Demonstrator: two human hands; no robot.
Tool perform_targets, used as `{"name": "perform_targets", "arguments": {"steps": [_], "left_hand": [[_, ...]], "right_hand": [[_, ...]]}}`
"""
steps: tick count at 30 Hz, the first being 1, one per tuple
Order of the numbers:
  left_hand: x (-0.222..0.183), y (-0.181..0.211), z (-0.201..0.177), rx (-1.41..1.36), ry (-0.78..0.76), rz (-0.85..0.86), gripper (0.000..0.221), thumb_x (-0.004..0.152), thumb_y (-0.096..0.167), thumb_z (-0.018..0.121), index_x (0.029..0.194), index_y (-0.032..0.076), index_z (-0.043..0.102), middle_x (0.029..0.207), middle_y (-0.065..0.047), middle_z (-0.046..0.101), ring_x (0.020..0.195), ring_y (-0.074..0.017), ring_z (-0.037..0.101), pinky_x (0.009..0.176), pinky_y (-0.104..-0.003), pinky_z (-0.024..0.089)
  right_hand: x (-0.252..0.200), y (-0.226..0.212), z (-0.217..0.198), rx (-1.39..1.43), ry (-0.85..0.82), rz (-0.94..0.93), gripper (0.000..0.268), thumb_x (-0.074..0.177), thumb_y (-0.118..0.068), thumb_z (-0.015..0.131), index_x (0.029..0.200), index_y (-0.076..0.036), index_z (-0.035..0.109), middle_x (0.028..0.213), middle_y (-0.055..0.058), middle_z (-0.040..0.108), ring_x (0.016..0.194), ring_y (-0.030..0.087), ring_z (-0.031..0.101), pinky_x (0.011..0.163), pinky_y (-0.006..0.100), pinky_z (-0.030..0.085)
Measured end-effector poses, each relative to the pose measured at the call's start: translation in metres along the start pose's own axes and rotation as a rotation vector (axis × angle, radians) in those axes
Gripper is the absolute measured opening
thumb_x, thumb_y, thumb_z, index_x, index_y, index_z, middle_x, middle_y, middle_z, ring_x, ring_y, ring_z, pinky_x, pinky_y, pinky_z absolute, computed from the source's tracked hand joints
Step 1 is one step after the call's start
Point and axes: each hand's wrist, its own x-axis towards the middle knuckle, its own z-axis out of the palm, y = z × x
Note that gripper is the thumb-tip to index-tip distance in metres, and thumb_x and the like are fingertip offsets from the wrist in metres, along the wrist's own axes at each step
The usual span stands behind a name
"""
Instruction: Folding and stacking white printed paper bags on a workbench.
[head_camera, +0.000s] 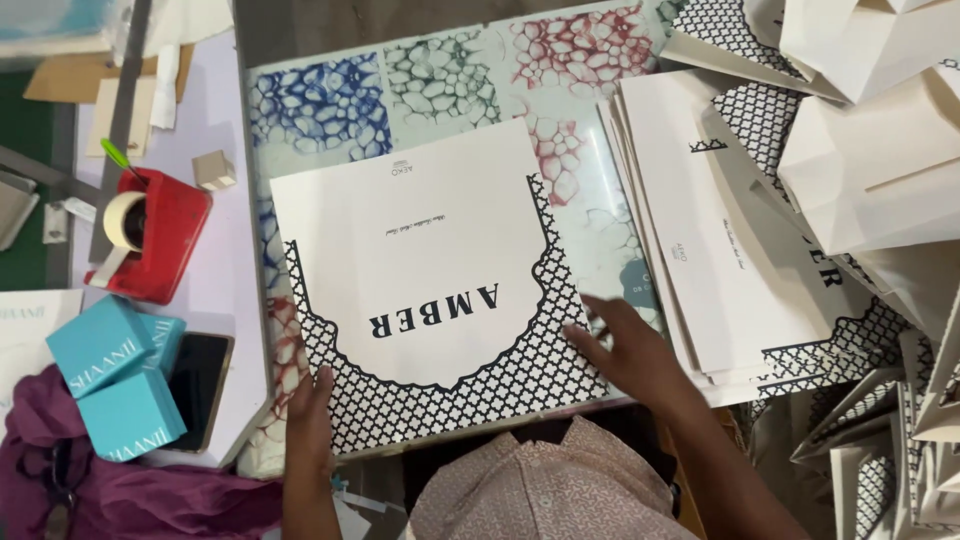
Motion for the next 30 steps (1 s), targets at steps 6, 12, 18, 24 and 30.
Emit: {"name": "perform_targets", "arguments": {"steps": [6, 12, 18, 24, 30], "left_hand": [[-0.014, -0.012, 0.036, -0.441, -0.043, -0.169, 0.052, 0.099, 0.03, 0.061, 0.139, -0.004, 0.057, 0.129, -0.013, 0.067, 0.116, -0.0219, 0.061, 0.101, -0.036, 0.047], [-0.027, -0.004, 0.05, -0.414, 0.02, -0.163, 0.053, 0.1, 0.035, 0.059, 0.138, -0.002, 0.059, 0.133, -0.01, 0.066, 0.121, -0.0165, 0.057, 0.105, -0.032, 0.042], [-0.034, -0.008, 0.05, -0.39, 0.056, -0.18, 0.059, 0.1, 0.039, 0.06, 0.14, -0.003, 0.057, 0.14, -0.013, 0.061, 0.129, -0.021, 0.051, 0.11, -0.037, 0.036], [-0.03, -0.01, 0.051, -0.415, 0.055, -0.19, 0.058, 0.1, 0.038, 0.06, 0.139, -0.005, 0.057, 0.134, -0.013, 0.065, 0.124, -0.0201, 0.058, 0.107, -0.035, 0.042], [-0.025, -0.019, 0.049, -0.491, -0.008, -0.08, 0.047, 0.102, 0.03, 0.06, 0.13, -0.006, 0.063, 0.121, -0.01, 0.069, 0.109, -0.0173, 0.06, 0.097, -0.033, 0.045]], "right_hand": [[-0.032, 0.007, -0.023, -0.286, -0.01, -0.077, 0.089, 0.088, -0.056, 0.067, 0.158, -0.012, 0.032, 0.138, 0.021, 0.06, 0.123, 0.033, 0.062, 0.099, 0.046, 0.055], [-0.014, 0.042, -0.037, -0.244, 0.0, -0.322, 0.119, 0.065, -0.03, 0.092, 0.162, -0.015, 0.024, 0.151, 0.024, 0.045, 0.132, 0.041, 0.047, 0.103, 0.052, 0.045], [0.002, 0.085, 0.008, -0.24, 0.471, -0.38, 0.073, 0.069, 0.015, 0.068, 0.137, -0.013, 0.063, 0.12, 0.014, 0.066, 0.111, 0.032, 0.065, 0.093, 0.041, 0.056], [0.022, 0.117, 0.024, -0.2, 0.598, -0.404, 0.077, 0.059, 0.023, 0.063, 0.129, -0.007, 0.067, 0.113, 0.018, 0.067, 0.102, 0.038, 0.066, 0.083, 0.044, 0.055], [0.036, 0.126, 0.024, -0.011, 0.765, -0.439, 0.061, 0.065, 0.021, 0.066, 0.121, -0.004, 0.067, 0.114, 0.018, 0.07, 0.104, 0.036, 0.07, 0.086, 0.04, 0.057]]}}
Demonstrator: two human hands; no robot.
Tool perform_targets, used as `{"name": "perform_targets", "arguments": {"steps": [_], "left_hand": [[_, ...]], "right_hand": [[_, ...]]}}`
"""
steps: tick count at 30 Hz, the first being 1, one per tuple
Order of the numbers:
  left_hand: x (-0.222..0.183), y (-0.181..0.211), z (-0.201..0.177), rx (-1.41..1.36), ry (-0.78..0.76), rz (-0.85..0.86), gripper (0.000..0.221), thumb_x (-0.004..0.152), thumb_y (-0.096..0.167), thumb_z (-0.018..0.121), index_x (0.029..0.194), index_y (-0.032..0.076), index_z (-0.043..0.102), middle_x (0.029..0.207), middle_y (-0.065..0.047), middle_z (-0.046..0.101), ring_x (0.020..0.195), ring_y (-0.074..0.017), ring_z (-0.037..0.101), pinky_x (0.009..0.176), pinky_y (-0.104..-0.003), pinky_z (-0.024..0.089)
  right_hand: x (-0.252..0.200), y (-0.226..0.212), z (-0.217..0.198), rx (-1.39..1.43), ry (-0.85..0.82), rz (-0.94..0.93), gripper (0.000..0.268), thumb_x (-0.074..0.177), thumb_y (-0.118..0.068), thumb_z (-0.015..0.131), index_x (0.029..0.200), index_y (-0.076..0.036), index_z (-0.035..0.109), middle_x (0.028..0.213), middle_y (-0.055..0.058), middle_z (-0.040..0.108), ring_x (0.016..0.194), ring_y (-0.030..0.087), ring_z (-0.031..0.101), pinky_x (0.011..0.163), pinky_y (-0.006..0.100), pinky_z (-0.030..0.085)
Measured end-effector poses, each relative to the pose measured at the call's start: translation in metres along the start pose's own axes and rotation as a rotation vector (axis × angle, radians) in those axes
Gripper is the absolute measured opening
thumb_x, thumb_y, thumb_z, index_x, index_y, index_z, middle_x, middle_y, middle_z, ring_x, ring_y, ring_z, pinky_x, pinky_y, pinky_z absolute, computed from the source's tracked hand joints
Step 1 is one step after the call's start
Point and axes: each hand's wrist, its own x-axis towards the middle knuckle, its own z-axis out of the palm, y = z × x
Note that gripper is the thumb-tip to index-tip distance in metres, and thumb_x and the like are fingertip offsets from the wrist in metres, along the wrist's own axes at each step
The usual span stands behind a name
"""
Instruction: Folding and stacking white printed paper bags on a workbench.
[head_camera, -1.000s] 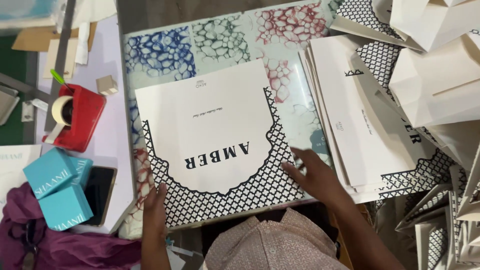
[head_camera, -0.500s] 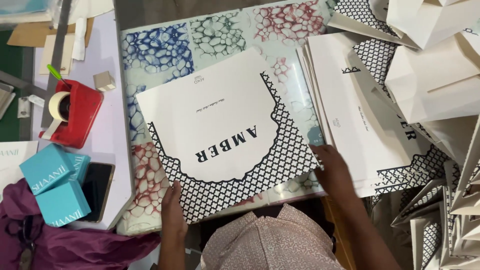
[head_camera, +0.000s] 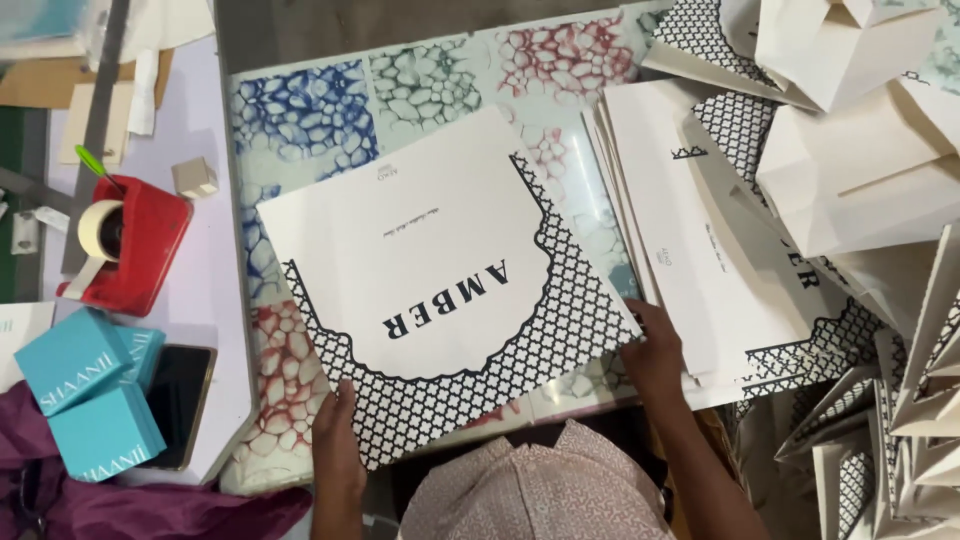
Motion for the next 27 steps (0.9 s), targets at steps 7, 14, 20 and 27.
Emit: {"name": "perform_targets", "arguments": {"steps": [7, 14, 20, 27], "left_hand": [[0.006, -0.022, -0.029, 0.16, -0.013, 0.052, 0.048, 0.109, 0.033, 0.064, 0.118, -0.014, 0.066, 0.105, -0.011, 0.064, 0.098, -0.0168, 0.053, 0.092, -0.032, 0.043], [-0.015, 0.003, -0.022, 0.326, 0.12, -0.003, 0.057, 0.108, 0.042, 0.063, 0.117, -0.014, 0.066, 0.102, -0.011, 0.063, 0.096, -0.0165, 0.051, 0.09, -0.033, 0.043], [-0.014, 0.023, -0.008, 0.342, 0.094, 0.042, 0.049, 0.103, 0.039, 0.061, 0.122, -0.006, 0.065, 0.115, -0.01, 0.07, 0.106, -0.0145, 0.058, 0.097, -0.03, 0.043], [-0.028, 0.055, 0.009, 0.317, -0.064, 0.077, 0.063, 0.098, 0.036, 0.059, 0.148, -0.001, 0.048, 0.145, -0.01, 0.06, 0.129, -0.019, 0.054, 0.109, -0.032, 0.038]], "right_hand": [[-0.011, -0.009, 0.004, 0.086, -0.02, 0.122, 0.053, 0.061, 0.011, 0.08, 0.11, -0.002, 0.066, 0.106, 0.017, 0.067, 0.1, 0.034, 0.07, 0.086, 0.041, 0.057], [-0.03, -0.037, 0.004, -0.208, -0.121, -0.066, 0.065, 0.062, 0.008, 0.078, 0.126, 0.003, 0.064, 0.112, 0.025, 0.064, 0.105, 0.042, 0.062, 0.09, 0.048, 0.051], [0.009, 0.0, -0.037, -0.137, -0.44, -0.025, 0.053, 0.088, -0.006, 0.05, 0.14, -0.002, 0.061, 0.136, 0.022, 0.065, 0.122, 0.038, 0.063, 0.105, 0.043, 0.052], [0.056, -0.049, -0.042, 0.345, -0.688, 0.596, 0.072, 0.095, -0.061, 0.044, 0.143, -0.01, 0.061, 0.133, 0.022, 0.067, 0.116, 0.033, 0.068, 0.091, 0.048, 0.058]]}}
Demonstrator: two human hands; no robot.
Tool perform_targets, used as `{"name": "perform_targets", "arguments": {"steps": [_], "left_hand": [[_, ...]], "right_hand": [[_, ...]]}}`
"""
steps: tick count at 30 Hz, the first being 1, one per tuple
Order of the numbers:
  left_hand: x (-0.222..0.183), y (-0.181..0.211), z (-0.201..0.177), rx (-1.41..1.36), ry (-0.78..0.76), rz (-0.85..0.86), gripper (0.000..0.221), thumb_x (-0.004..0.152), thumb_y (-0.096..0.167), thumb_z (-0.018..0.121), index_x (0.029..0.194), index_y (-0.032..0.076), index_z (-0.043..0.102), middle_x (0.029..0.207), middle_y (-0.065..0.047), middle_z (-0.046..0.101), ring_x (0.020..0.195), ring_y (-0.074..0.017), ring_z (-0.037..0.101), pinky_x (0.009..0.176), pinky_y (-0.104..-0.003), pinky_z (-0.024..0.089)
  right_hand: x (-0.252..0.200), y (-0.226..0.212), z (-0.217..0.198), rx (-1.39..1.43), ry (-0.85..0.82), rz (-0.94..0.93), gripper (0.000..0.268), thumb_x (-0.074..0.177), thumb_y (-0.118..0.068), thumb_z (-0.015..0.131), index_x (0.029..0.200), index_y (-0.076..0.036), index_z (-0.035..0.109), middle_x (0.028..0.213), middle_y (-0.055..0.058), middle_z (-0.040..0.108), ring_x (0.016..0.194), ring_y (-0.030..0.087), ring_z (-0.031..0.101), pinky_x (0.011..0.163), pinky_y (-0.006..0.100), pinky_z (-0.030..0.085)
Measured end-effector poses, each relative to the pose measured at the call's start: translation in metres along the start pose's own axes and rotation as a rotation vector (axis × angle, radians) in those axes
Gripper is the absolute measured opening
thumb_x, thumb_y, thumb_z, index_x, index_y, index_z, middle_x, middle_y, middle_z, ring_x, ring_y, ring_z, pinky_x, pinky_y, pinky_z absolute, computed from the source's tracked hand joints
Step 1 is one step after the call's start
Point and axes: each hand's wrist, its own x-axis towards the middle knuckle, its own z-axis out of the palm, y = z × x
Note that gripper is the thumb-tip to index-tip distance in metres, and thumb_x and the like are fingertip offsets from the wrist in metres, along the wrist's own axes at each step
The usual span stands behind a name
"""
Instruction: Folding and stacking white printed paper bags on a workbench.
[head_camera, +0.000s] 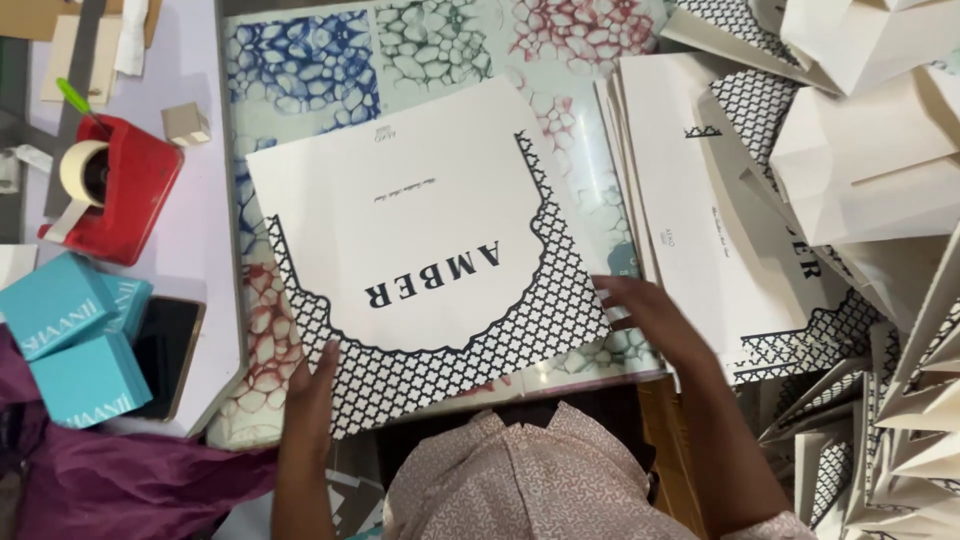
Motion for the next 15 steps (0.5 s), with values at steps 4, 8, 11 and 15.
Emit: {"name": "perform_targets", "arguments": {"steps": [4, 8, 11, 15], "left_hand": [[-0.007, 0.012, 0.012, 0.144, 0.042, 0.079, 0.067, 0.098, 0.035, 0.062, 0.152, 0.0, 0.042, 0.152, -0.009, 0.053, 0.137, -0.0187, 0.048, 0.113, -0.031, 0.033], [-0.001, -0.001, 0.016, 0.093, 0.013, 0.234, 0.071, 0.098, 0.033, 0.064, 0.154, -0.002, 0.037, 0.153, -0.011, 0.049, 0.138, -0.022, 0.046, 0.113, -0.033, 0.032], [0.006, -0.014, 0.028, 0.067, -0.024, 0.074, 0.066, 0.095, 0.036, 0.066, 0.147, -0.002, 0.049, 0.14, -0.013, 0.063, 0.126, -0.0253, 0.058, 0.109, -0.034, 0.041], [0.021, -0.047, 0.052, 0.196, -0.067, 0.114, 0.065, 0.095, 0.04, 0.067, 0.144, 0.0, 0.053, 0.134, -0.017, 0.068, 0.121, -0.0268, 0.064, 0.106, -0.035, 0.046]], "right_hand": [[0.017, 0.018, 0.028, -0.446, 0.027, 0.02, 0.081, 0.09, -0.062, 0.067, 0.136, 0.003, 0.058, 0.127, 0.027, 0.065, 0.113, 0.032, 0.068, 0.089, 0.045, 0.057], [0.02, 0.022, 0.026, -0.347, -0.007, 0.088, 0.069, 0.087, -0.058, 0.067, 0.126, 0.0, 0.071, 0.107, 0.022, 0.078, 0.099, 0.029, 0.074, 0.083, 0.041, 0.058], [0.033, 0.04, 0.022, -0.23, 0.068, -0.002, 0.057, 0.094, -0.048, 0.062, 0.124, -0.001, 0.072, 0.106, 0.017, 0.078, 0.098, 0.024, 0.072, 0.085, 0.037, 0.054], [0.04, 0.026, 0.032, -0.142, 0.222, 0.023, 0.052, 0.095, -0.027, 0.059, 0.142, -0.005, 0.058, 0.105, 0.02, 0.075, 0.097, 0.029, 0.07, 0.088, 0.042, 0.053]]}}
